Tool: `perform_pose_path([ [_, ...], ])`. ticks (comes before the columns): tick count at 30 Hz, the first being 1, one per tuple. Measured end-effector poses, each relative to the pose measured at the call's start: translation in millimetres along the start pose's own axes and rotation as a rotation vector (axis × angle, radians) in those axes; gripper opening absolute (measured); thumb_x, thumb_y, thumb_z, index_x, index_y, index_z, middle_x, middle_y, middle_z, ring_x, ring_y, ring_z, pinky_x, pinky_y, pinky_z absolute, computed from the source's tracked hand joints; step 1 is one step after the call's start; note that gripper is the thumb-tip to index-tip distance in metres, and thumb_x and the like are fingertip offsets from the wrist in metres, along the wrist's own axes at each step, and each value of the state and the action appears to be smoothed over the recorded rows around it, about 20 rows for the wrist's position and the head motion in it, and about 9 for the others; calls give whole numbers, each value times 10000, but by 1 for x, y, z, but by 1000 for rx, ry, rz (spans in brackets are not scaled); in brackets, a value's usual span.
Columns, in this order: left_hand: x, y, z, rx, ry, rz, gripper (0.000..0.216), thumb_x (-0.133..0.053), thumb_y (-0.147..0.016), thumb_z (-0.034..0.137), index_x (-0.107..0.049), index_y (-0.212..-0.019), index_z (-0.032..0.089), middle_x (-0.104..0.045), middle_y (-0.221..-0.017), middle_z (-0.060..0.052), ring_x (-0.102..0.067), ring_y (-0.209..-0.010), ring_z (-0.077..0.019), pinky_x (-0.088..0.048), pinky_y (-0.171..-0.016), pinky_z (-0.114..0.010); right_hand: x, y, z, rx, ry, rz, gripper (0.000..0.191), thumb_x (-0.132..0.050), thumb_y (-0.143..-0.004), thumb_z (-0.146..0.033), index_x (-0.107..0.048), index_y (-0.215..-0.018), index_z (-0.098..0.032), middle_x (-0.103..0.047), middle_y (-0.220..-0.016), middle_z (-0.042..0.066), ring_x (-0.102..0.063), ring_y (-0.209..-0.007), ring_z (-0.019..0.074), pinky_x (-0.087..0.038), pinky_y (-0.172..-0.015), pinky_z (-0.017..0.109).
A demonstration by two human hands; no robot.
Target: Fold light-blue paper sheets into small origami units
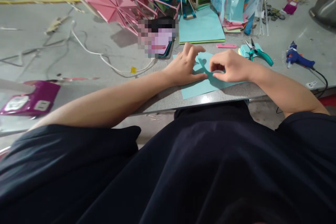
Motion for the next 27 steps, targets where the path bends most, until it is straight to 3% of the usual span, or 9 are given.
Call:
perform_pose_path([
  [3,6,-1,7,-35,-41,-92,600,-796,-1157,555,-759,-1701,304,-733,-1544,-186,-744,-1482,-482,-618,-1314,-693,-15,-4,10,52,37,2,548,-1120,-966,-746,-938,-1172,-272,-888,-1105,92,-812,-1193,363,-675,-999,480],
  [5,10,-2,10,-39,-53,-138,501,-734,-1186,582,-849,-1598,321,-744,-1483,-177,-736,-1451,-481,-587,-1327,-716,-15,-4,26,55,49,28,521,-1087,-993,-747,-930,-1129,-269,-899,-1154,103,-812,-1181,368,-675,-1033,502],
  [9,13,-4,11,-20,-32,-151,518,-731,-1158,603,-892,-1571,335,-706,-1595,-191,-704,-1496,-496,-556,-1360,-741,8,2,63,-45,101,165,415,-999,-1074,-703,-935,-1210,-316,-913,-1291,109,-797,-1272,403,-675,-1145,564],
  [12,14,-5,8,-23,-11,-162,506,-737,-1134,585,-898,-1541,331,-694,-1672,-200,-681,-1574,-525,-525,-1415,-774,25,6,85,-156,200,211,496,-1088,-973,-654,-924,-1326,-347,-895,-1370,123,-781,-1340,450,-696,-1165,601],
  [15,13,-4,2,-65,10,-158,490,-734,-1136,606,-863,-1534,352,-695,-1742,-188,-618,-1686,-556,-464,-1487,-820,26,6,102,-225,230,158,687,-1128,-893,-638,-895,-1468,-343,-868,-1495,148,-792,-1352,470,-717,-1203,629],
  [18,12,-3,-6,-88,43,-132,547,-761,-1139,656,-799,-1582,338,-664,-1849,-185,-533,-1795,-568,-411,-1526,-851,16,3,106,-239,236,112,855,-1100,-905,-668,-830,-1654,-357,-827,-1654,158,-754,-1509,502,-689,-1329,673],
  [23,8,-4,-12,-127,107,-143,921,-606,-1189,879,-576,-1849,238,-464,-2069,-192,-396,-1936,-524,-282,-1604,-844,-2,-4,94,-226,316,58,1032,-1021,-982,-714,-657,-1884,-368,-674,-1899,167,-559,-1820,568,-487,-1537,809],
  [27,7,-4,-6,-126,124,-124,1017,-664,-1143,869,-505,-1928,243,-572,-1997,-185,-433,-1931,-529,-258,-1619,-834,-12,-8,95,-230,341,33,1141,-999,-1010,-710,-535,-1990,-354,-530,-2035,172,-475,-1907,577,-389,-1604,813],
])
Point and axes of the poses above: each hand's wrist, its own y-axis away from the middle knuckle, its own x-axis out of the back of the hand, z = x × y, the point moved 2 cm from there along -y, towards the middle knuckle
